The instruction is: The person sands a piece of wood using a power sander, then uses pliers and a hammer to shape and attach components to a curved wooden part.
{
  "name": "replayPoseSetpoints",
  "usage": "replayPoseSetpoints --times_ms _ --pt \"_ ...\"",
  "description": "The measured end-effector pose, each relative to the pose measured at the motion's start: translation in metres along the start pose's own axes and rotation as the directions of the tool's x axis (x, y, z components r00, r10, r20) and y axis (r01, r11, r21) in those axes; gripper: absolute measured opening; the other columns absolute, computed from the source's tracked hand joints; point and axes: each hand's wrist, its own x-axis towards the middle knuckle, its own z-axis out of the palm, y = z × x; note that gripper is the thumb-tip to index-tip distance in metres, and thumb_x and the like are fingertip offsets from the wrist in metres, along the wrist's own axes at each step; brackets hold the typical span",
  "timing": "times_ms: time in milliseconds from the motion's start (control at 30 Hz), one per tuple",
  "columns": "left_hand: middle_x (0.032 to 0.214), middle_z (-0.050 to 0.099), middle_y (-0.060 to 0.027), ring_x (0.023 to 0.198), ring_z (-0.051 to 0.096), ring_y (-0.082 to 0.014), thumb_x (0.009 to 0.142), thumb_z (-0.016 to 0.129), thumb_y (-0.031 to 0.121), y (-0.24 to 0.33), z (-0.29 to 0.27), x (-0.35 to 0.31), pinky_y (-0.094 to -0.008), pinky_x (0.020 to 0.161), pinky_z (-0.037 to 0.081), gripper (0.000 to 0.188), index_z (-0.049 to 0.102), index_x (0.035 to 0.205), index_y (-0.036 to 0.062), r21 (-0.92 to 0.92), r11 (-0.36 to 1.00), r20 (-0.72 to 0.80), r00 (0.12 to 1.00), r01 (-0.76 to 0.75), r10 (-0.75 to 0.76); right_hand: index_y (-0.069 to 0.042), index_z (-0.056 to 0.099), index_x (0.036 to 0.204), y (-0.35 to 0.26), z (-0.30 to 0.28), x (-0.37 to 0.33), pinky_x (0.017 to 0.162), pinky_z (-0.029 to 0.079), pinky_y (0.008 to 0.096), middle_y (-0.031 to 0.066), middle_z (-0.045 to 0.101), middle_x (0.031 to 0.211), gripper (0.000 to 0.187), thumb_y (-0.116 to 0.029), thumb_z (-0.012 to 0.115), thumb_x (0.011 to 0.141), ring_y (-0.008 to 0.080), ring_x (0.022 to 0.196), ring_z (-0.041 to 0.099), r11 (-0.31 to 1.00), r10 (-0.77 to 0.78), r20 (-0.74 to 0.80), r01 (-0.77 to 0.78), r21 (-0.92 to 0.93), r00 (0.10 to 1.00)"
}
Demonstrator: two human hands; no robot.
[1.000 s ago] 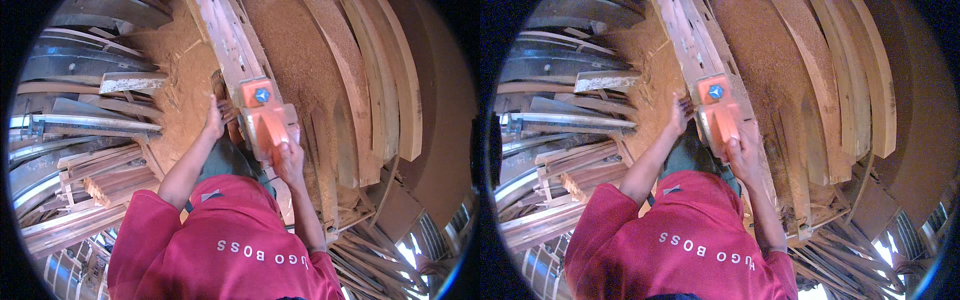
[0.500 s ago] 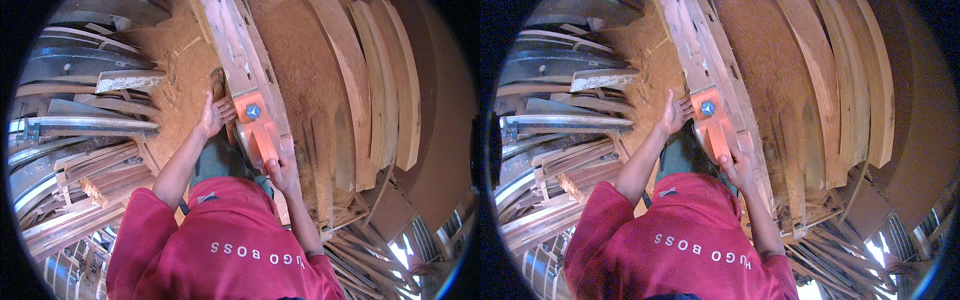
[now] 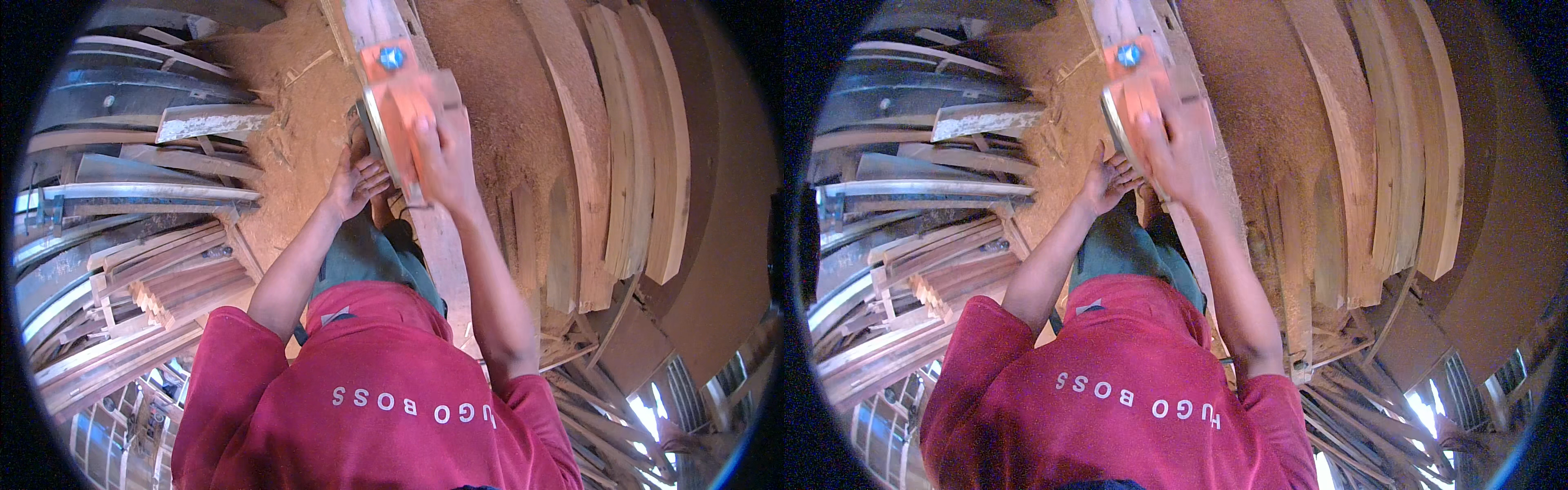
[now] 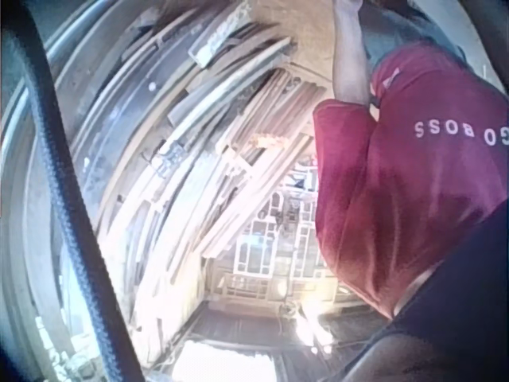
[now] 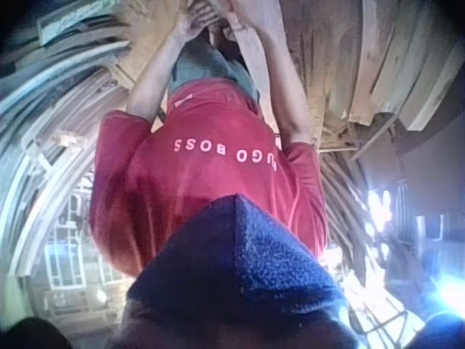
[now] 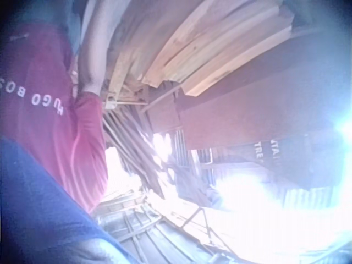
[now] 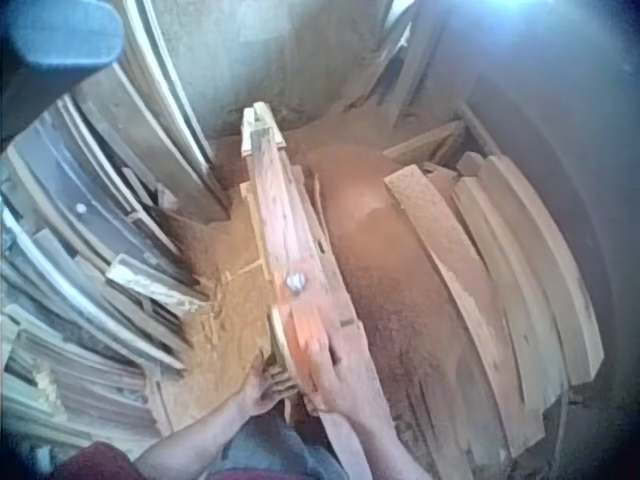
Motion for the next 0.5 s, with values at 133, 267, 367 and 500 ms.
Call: replayPoseSetpoints --times_ms 133,267,367,500 --pt "0.159 0.032 -0.0192 0.144 0.033 -0.0356 0.091 0.022 0.082 0.010 0.008 -0.014 -0.0505 0.120 0.026 0.104 0.028 0.154 -0.0006 0.150 0.988 0.058 0.998 -0.045 0.037 0.000 0.056 0.130 0.011 -0.019 -0.134 0.072 0.051 0.0418 0.0214 0.065 0.096 0.053 -0.042 0.051 0.099 0.0320 0.083 0.066 0.950 0.288 0.174 -0.304 0.071 0.942" --pt "0.154 0.041 -0.0192 0.138 0.040 -0.0361 0.090 0.026 0.082 0.008 0.007 -0.004 -0.0492 0.117 0.028 0.104 0.030 0.153 -0.0006 0.028 0.999 0.024 1.000 -0.018 0.018 0.003 0.065 0.104 0.007 -0.027 -0.238 0.065 0.050 0.0418 0.0199 0.064 0.079 0.056 -0.051 0.052 0.096 0.0318 0.072 0.066 0.816 0.522 0.176 -0.548 0.183 0.835" --pt "0.157 0.036 -0.0205 0.141 0.037 -0.0362 0.090 0.024 0.082 0.008 -0.003 0.002 -0.0494 0.119 0.025 0.104 0.028 0.154 -0.0003 0.017 1.000 0.021 1.000 0.002 -0.002 0.003 0.066 0.103 0.004 -0.027 -0.234 0.064 0.050 0.0417 0.0178 0.064 0.076 0.059 -0.054 0.053 0.095 0.0296 0.070 0.066 0.824 0.512 0.173 -0.538 0.178 0.842" --pt "0.157 0.033 -0.0210 0.143 0.034 -0.0358 0.090 0.022 0.083 0.014 -0.005 0.004 -0.0512 0.120 0.023 0.106 0.027 0.154 -0.0013 0.051 0.997 0.004 0.998 0.063 -0.063 0.003 0.066 0.106 -0.003 -0.022 -0.166 0.062 0.051 0.0402 0.0153 0.066 0.076 0.057 -0.052 0.053 0.097 0.0249 0.070 0.067 0.743 0.577 0.288 -0.638 0.203 0.764"
